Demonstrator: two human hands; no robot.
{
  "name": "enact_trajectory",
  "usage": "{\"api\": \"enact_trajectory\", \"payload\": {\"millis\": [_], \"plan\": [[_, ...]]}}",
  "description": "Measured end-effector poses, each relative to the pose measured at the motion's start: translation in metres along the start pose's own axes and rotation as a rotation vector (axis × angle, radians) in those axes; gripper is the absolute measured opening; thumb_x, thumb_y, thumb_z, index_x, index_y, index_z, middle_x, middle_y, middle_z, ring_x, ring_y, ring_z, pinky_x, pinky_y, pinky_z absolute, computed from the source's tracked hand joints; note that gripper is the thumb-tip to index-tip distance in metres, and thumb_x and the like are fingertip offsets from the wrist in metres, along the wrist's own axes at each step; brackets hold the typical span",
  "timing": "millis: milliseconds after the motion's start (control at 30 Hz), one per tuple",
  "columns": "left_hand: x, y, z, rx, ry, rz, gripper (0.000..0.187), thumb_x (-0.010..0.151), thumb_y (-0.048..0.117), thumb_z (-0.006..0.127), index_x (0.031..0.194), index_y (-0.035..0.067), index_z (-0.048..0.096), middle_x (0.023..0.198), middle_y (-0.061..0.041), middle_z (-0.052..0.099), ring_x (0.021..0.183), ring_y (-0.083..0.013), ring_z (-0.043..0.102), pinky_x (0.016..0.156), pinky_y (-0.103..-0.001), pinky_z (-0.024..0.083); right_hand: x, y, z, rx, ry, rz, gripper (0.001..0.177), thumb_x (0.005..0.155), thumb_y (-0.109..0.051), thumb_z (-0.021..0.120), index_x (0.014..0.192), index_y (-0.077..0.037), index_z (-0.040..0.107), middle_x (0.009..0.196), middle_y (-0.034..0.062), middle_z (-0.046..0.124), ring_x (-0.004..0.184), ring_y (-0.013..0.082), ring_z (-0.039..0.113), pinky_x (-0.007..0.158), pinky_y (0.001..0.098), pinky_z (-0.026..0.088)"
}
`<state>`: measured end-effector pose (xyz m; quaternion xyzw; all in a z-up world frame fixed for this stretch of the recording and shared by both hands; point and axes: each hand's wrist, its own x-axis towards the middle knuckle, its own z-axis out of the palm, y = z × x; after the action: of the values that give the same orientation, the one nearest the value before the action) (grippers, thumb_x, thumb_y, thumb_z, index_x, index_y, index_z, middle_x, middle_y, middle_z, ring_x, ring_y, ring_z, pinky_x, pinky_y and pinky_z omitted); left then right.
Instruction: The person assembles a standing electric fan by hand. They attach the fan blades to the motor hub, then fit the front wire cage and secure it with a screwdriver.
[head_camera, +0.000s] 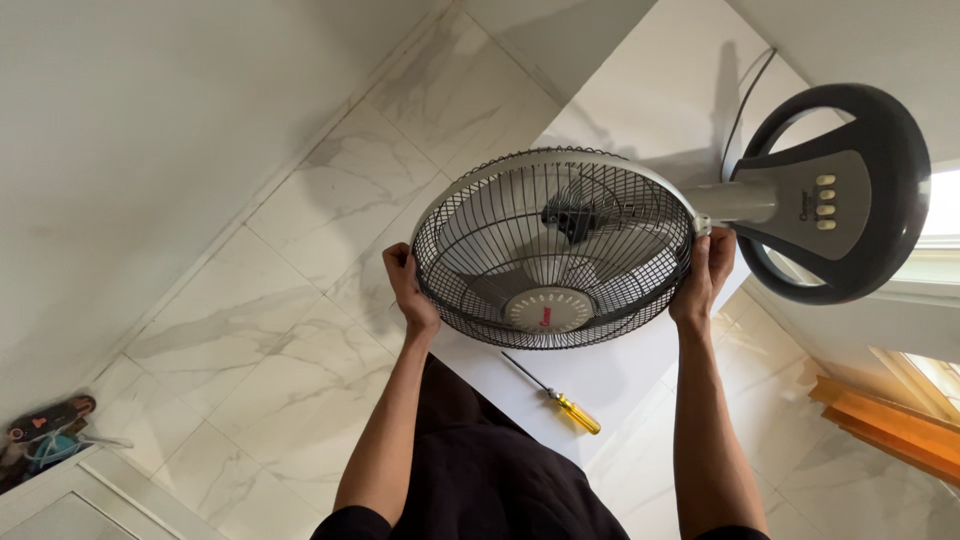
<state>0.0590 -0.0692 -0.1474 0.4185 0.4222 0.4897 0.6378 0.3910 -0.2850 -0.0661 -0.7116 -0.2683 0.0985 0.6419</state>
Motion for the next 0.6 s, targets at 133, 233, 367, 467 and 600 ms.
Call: {"api": "enact_trajectory", "payload": {"millis": [133,233,367,467,600], "plan": [[-0.003,-0.002,-0.003,0.027,0.011,-0.008,0.024,0.105,0.026,0.047,0.111,0.004,0.043,0.104,-0.005,0.039,0.099,-0.0169,0.038,0.1,-0.028,0.032,-0.001,-0.005,0.002,0.071,-0.026,-0.003,0.03,0.111,-0.037,0.059,0.107,-0.008,0.051,0.096,-0.004,0.045,0.09,0.0083,0.037,0.086,0.0252,0.034],[-0.001,-0.002,-0.002,0.043,0.025,-0.019,0.022,0.104,0.024,0.047,0.11,0.004,0.043,0.104,-0.005,0.039,0.098,-0.017,0.037,0.099,-0.028,0.03,0.002,-0.009,0.002,0.042,-0.036,0.003,0.031,0.111,-0.037,0.058,0.106,-0.007,0.053,0.096,-0.0037,0.045,0.09,0.0085,0.037,0.085,0.0256,0.034],[-0.004,0.001,0.0,-0.007,0.039,-0.031,0.018,0.103,0.021,0.047,0.11,0.005,0.041,0.105,-0.004,0.038,0.1,-0.0163,0.037,0.102,-0.027,0.029,0.005,-0.017,0.005,0.057,-0.094,0.0,0.034,0.11,-0.04,0.056,0.111,-0.006,0.054,0.103,-0.0025,0.047,0.096,0.0095,0.041,0.09,0.0262,0.036],[-0.004,0.001,0.002,-0.003,0.049,-0.04,0.017,0.102,0.02,0.046,0.11,0.005,0.041,0.105,-0.004,0.037,0.1,-0.0163,0.036,0.102,-0.027,0.028,0.008,-0.022,0.008,0.082,-0.128,-0.003,0.036,0.11,-0.041,0.054,0.114,-0.005,0.055,0.108,-0.0006,0.051,0.101,0.0105,0.045,0.096,0.0265,0.038],[-0.003,0.001,0.0,-0.01,0.043,-0.048,0.017,0.102,0.02,0.047,0.109,0.005,0.041,0.104,-0.004,0.036,0.099,-0.0168,0.035,0.102,-0.027,0.029,0.009,-0.025,0.009,0.137,-0.154,0.021,0.036,0.109,-0.04,0.053,0.117,-0.005,0.054,0.111,0.0012,0.054,0.104,0.0119,0.046,0.099,0.0278,0.039]]}}
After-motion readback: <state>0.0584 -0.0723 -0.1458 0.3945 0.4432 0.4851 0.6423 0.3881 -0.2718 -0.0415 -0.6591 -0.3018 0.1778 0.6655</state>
